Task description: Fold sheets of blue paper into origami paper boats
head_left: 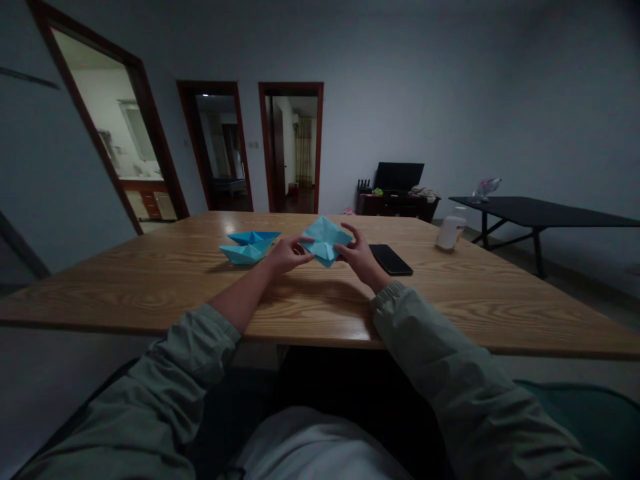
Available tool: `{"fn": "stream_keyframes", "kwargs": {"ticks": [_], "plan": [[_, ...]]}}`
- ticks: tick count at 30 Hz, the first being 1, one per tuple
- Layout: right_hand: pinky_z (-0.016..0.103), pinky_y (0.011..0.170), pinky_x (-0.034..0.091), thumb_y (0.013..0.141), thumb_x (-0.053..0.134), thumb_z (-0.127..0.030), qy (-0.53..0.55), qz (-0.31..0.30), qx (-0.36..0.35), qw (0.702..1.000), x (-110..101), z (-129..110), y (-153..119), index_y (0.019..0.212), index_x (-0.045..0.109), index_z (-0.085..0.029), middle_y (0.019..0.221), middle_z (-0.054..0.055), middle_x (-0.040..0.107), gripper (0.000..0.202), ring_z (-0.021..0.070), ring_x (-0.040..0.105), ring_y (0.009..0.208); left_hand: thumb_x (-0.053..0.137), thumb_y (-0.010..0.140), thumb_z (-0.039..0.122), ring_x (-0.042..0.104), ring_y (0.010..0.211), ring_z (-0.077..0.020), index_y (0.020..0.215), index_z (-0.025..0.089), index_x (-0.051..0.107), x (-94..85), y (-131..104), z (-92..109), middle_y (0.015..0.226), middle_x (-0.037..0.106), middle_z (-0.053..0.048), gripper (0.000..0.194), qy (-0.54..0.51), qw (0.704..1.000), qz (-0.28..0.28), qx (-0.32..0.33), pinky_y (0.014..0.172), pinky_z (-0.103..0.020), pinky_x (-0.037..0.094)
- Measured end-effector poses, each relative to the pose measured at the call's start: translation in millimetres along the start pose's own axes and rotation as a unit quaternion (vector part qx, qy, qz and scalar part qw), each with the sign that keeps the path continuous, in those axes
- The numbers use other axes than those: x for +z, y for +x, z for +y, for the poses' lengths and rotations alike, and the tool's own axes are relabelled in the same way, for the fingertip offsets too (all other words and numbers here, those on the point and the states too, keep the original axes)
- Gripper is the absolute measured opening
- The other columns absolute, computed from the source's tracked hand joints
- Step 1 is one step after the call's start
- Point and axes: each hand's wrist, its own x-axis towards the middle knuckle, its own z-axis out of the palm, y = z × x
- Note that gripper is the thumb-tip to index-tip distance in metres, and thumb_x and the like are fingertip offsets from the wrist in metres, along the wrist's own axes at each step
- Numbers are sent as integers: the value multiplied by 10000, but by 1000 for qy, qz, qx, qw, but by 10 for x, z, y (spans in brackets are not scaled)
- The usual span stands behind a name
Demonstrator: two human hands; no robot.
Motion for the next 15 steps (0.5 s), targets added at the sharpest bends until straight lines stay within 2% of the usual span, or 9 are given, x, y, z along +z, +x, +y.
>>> {"fn": "stream_keyframes", "kwargs": {"ticks": [2, 6, 10, 13, 15], "plan": [[294, 636, 561, 684, 680, -356, 8, -9, 1, 1000, -7, -24, -13, 1335, 413, -257, 912, 3, 604, 710, 171, 611, 739, 771, 681, 435, 583, 632, -133, 1127, 139, 696, 0, 6, -2, 711, 669, -36, 540, -13, 1000, 9, -6, 599, -246, 459], [254, 632, 538, 696, 634, -322, -10, -28, -2, 1000, -8, -79, -46, 1173, 535, -235, 885, 0, 600, 494, 171, 606, 777, 725, 727, 494, 546, 603, -126, 1070, 132, 721, -11, 19, 7, 674, 643, -25, 498, -14, 999, 37, -8, 568, -240, 424], [245, 622, 510, 676, 673, -310, -41, -42, -25, 998, -3, -48, -41, 1111, 563, -212, 910, 6, 617, 459, 157, 593, 745, 634, 801, 524, 515, 592, -114, 883, 137, 732, -31, 46, -13, 677, 611, -16, 407, 18, 997, 70, 17, 545, -234, 393], [262, 609, 494, 714, 704, -386, -84, -34, -35, 995, -17, 18, -10, 1034, 607, -180, 818, 4, 616, 392, 158, 569, 688, 602, 824, 518, 509, 584, -111, 783, 132, 691, -26, 71, -46, 645, 580, -8, 398, -5, 996, 82, 15, 551, -235, 399], [273, 619, 487, 768, 684, -453, -114, -25, -53, 992, -36, 58, 13, 964, 645, -161, 777, 10, 614, 354, 165, 561, 684, 648, 792, 487, 521, 592, -108, 843, 131, 673, -9, 83, -63, 663, 591, -4, 361, -44, 995, 90, 6, 561, -230, 412]]}}
